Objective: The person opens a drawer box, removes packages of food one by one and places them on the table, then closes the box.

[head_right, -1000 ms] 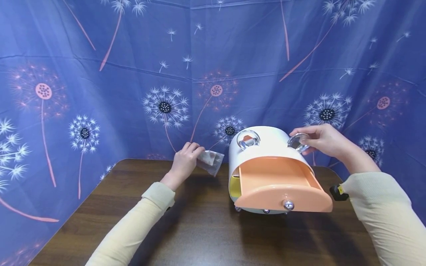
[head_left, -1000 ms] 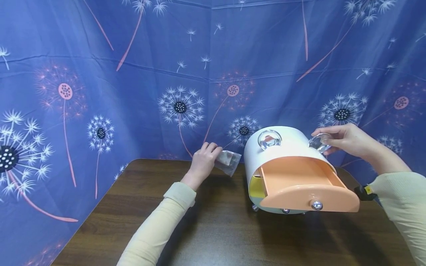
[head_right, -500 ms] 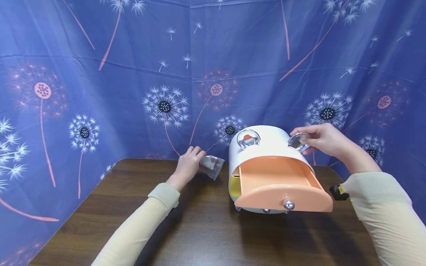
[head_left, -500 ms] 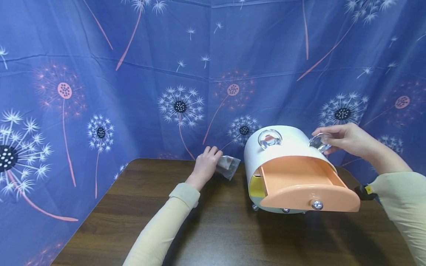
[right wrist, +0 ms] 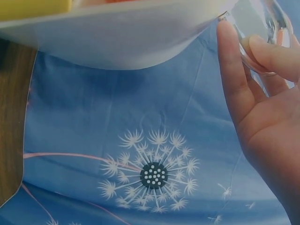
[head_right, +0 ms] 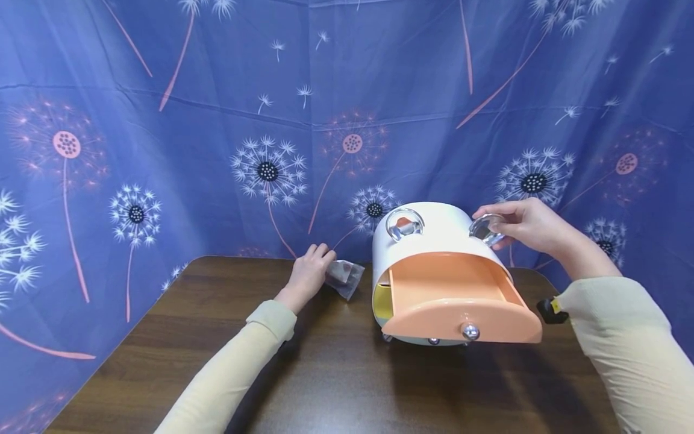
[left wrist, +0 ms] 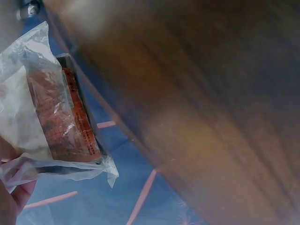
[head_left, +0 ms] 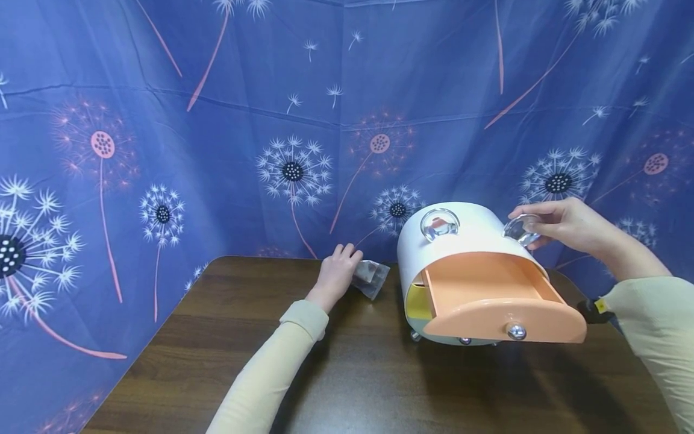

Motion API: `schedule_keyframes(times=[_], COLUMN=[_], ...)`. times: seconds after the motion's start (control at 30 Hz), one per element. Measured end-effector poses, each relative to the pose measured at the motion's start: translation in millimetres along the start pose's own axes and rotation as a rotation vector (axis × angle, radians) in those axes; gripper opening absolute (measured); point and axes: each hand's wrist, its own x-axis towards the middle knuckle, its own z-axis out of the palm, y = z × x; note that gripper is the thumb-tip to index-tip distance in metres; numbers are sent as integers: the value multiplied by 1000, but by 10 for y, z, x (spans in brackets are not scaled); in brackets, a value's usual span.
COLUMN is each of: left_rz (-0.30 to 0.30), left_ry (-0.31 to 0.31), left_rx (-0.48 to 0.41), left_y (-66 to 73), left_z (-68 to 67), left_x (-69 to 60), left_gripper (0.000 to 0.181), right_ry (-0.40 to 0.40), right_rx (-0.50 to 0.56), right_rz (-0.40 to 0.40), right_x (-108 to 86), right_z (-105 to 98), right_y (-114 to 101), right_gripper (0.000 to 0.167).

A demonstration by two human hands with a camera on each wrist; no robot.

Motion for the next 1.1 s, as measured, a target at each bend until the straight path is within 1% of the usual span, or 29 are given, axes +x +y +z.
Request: schedule_keyframes(times=[0.2, 0.33, 0.57, 0.73, 0.87, 0.93, 1.0, 1.1], left_rz=[-42, -42, 25, 49, 81, 101, 130, 183], left_ry=[-40, -73, -129, -205, -245, -246, -234, -203], left_rx=[-10, -14, 40, 61, 63, 69, 72, 78], left_y=[-29, -25, -8, -32, -50, -56, -61, -67], left_z=[68, 69, 43, 29, 29, 24, 19, 15], left_x=[-44, -62, -52, -68, -95, -106, -120, -139], left_gripper=[24, 24, 26, 29, 29, 29, 28, 26], right_ry=[8, -2, -2, -10, -7, -7, -6, -5], right_rx=[11, 13, -2, 7, 13, 14, 11, 9], right_rz=[-10, 3, 18, 22, 12, 5, 0, 2], right_x=[0, 7, 11, 15, 11, 10, 9, 3], right_z=[-4, -2, -16, -16, -13, -10, -6, -6], right_y=[-13, -12, 0, 1, 5, 8, 9, 11], right_gripper=[39, 41, 40, 41, 40, 40, 39, 39])
